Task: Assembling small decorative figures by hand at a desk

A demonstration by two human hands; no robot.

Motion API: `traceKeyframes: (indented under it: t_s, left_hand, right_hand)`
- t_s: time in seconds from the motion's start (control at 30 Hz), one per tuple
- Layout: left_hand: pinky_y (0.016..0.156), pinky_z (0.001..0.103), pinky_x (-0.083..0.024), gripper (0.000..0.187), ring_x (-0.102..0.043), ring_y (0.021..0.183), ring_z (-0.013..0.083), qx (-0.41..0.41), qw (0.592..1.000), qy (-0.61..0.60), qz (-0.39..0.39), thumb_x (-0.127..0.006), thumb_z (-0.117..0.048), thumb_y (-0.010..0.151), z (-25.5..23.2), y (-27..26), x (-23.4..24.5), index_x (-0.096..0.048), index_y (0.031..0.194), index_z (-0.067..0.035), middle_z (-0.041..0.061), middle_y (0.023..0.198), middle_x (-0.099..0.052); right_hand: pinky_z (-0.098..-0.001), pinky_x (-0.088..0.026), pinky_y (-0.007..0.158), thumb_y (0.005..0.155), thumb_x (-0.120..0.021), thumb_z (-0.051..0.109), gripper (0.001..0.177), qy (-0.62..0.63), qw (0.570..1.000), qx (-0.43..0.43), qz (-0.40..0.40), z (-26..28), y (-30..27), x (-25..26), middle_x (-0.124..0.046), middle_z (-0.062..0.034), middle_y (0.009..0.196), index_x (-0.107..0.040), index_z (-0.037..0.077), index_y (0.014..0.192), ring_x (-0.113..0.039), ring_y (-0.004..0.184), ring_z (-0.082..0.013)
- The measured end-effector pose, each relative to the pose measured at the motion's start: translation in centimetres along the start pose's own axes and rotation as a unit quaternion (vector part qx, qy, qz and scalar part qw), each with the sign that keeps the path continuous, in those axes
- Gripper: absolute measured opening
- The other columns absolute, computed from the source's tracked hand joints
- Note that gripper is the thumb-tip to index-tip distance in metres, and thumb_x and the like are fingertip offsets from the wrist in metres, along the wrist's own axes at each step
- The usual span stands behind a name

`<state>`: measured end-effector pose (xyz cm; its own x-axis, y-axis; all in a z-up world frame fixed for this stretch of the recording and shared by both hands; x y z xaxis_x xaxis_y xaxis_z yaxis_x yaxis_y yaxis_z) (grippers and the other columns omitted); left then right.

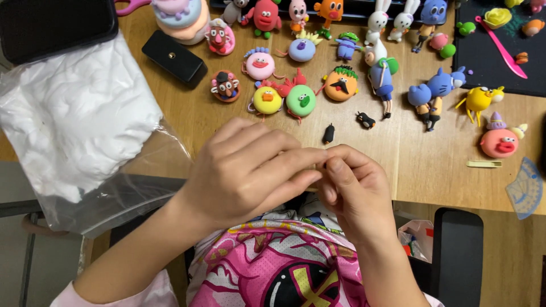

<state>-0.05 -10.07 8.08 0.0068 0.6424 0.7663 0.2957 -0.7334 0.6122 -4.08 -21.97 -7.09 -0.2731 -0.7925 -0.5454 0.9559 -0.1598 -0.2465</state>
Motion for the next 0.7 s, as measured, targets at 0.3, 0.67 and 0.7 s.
traceKeyframes:
  t_s: [0.3,0.67,0.7]
  left_hand:
    - [0.066,0.033,-0.036,0.011,-0.059,0.074,0.0197,0.023,0.999,-0.017,-0.034,-0.071,-0.019,0.096,0.0,-0.1,-0.2,-0.073,0.101,-0.009,0.002,0.086,-0.064]
    - [0.065,0.033,-0.036,0.001,-0.055,0.068,0.0197,0.018,0.999,-0.013,-0.045,-0.07,-0.011,0.094,-0.1,-0.6,-0.2,-0.07,0.094,-0.012,0.001,0.084,-0.061]
    - [0.064,0.032,-0.036,0.004,-0.053,0.067,0.0189,0.011,0.998,-0.001,-0.055,-0.069,-0.009,0.093,-0.2,-0.6,-0.2,-0.068,0.092,-0.012,0.0,0.083,-0.061]
  right_hand:
    - [-0.0217,-0.024,0.039,0.089,-0.068,0.021,0.022,-0.051,0.996,0.056,-0.047,0.8,-0.3,0.6,-0.043,-0.0019,0.05,-0.067,-0.001,0.092,-0.035,0.044,-0.0074]
    - [-0.02,-0.032,0.046,0.088,-0.067,0.014,0.018,-0.191,0.974,0.097,-0.076,2.0,-1.0,0.3,-0.06,-0.0062,0.065,-0.072,-0.003,0.093,-0.041,0.051,-0.0081]
    - [-0.0195,-0.037,0.051,0.089,-0.066,0.013,0.017,-0.241,0.963,0.099,-0.074,2.5,-1.2,0.0,-0.065,-0.0073,0.07,-0.073,-0.002,0.095,-0.045,0.054,-0.0086]
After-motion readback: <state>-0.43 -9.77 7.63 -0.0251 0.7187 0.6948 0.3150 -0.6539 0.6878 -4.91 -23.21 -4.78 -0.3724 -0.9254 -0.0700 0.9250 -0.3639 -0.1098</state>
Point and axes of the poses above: each hand's wrist, its own y-axis towards the middle knuckle, its own x-axis out of the back of the hand, z = x × y, the point moved 9 cm from there along y, towards the middle knuckle
